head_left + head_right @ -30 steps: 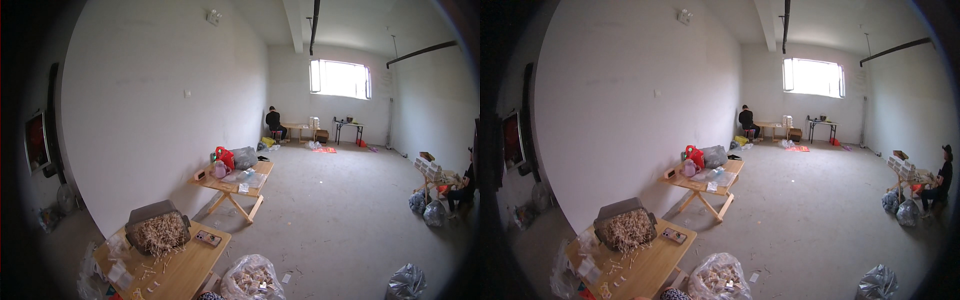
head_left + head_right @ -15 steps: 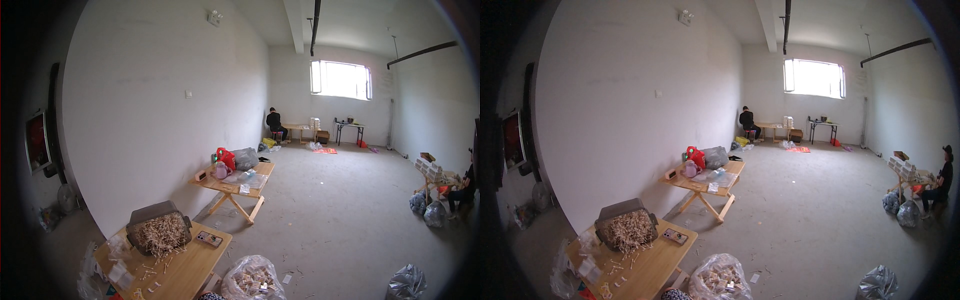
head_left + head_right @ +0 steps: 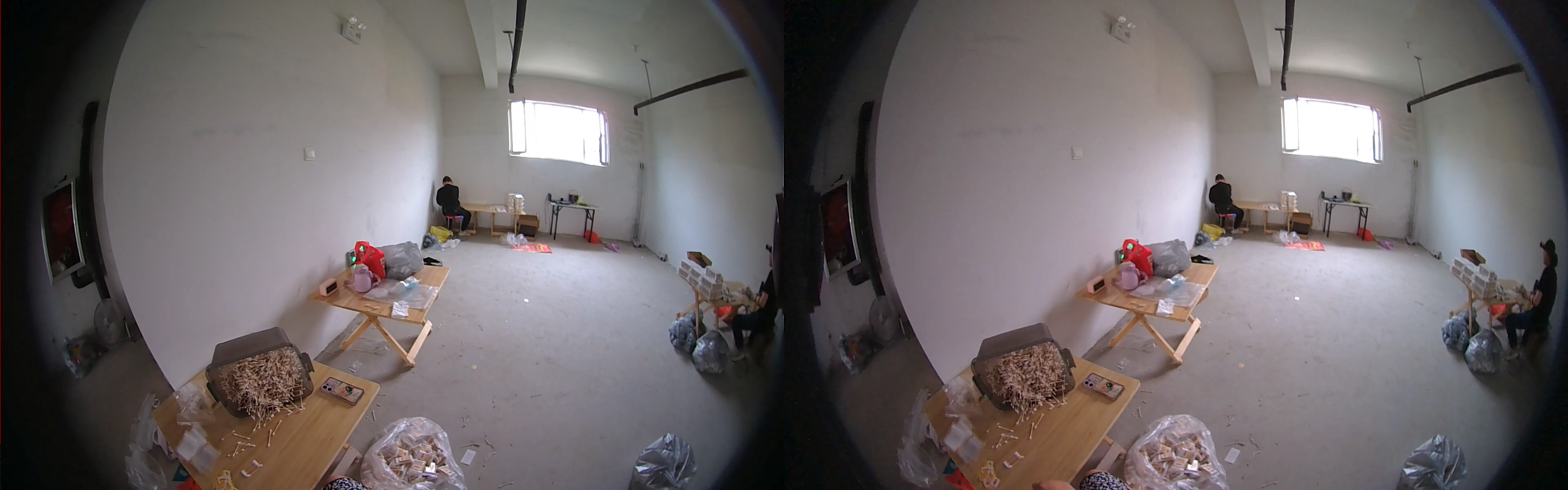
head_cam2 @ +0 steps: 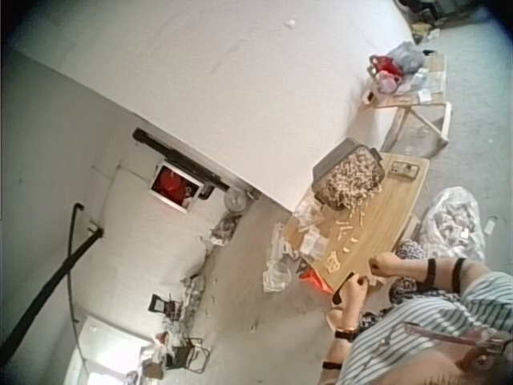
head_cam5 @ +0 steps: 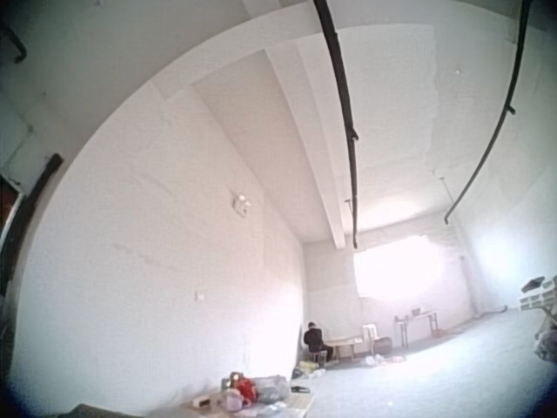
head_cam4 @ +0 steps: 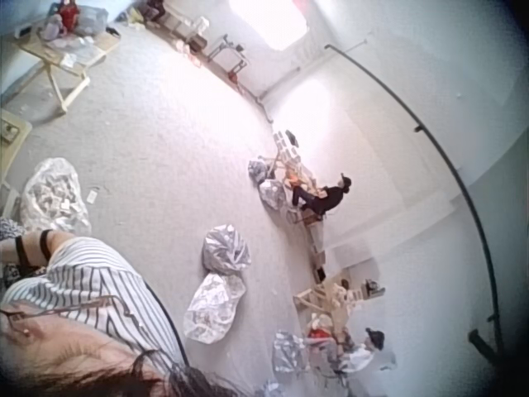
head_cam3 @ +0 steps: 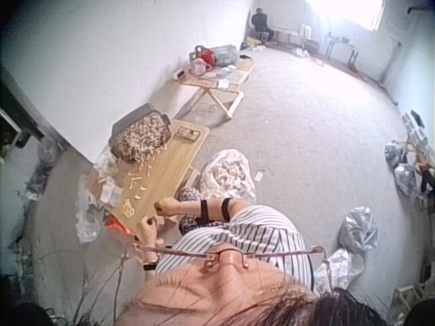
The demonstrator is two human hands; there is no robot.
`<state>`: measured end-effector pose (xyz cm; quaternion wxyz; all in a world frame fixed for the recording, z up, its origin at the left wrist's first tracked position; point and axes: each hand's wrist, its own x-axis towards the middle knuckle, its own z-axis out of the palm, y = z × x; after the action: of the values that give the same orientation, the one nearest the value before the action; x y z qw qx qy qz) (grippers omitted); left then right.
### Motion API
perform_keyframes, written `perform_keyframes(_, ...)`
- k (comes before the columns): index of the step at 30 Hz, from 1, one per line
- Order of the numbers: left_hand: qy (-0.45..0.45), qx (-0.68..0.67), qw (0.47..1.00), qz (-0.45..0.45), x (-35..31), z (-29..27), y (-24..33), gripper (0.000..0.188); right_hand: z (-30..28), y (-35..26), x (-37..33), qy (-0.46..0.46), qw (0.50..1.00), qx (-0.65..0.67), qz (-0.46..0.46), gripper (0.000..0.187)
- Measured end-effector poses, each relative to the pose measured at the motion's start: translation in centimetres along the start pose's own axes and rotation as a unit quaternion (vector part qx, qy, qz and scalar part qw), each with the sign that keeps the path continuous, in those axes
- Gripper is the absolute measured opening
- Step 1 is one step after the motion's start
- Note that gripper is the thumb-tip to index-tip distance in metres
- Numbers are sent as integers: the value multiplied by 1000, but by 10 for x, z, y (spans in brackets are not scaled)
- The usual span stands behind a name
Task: Sort cotton swabs into groups and place them into small plastic bags.
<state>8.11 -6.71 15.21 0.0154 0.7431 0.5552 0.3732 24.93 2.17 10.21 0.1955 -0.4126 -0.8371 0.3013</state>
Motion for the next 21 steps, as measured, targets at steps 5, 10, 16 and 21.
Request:
perform_keyframes(5,59,60,992,94,14,-13,33,59,-21,-15,-6,9,1000,-7,21,26)
perform_keyframes(10,-13,5,998,56,15,-10,30,78,-22,-16,-4,-17,971,233,-51,27)
perform_keyframes(16,-118,3,993,-6,4,-5,10,98,-14,-12,4,-15,976,212,-44,25)
perform_keyframes(21,-107,23,992,-68,6,-13,21,50,-11,-3,4,-13,971,234,-43,25)
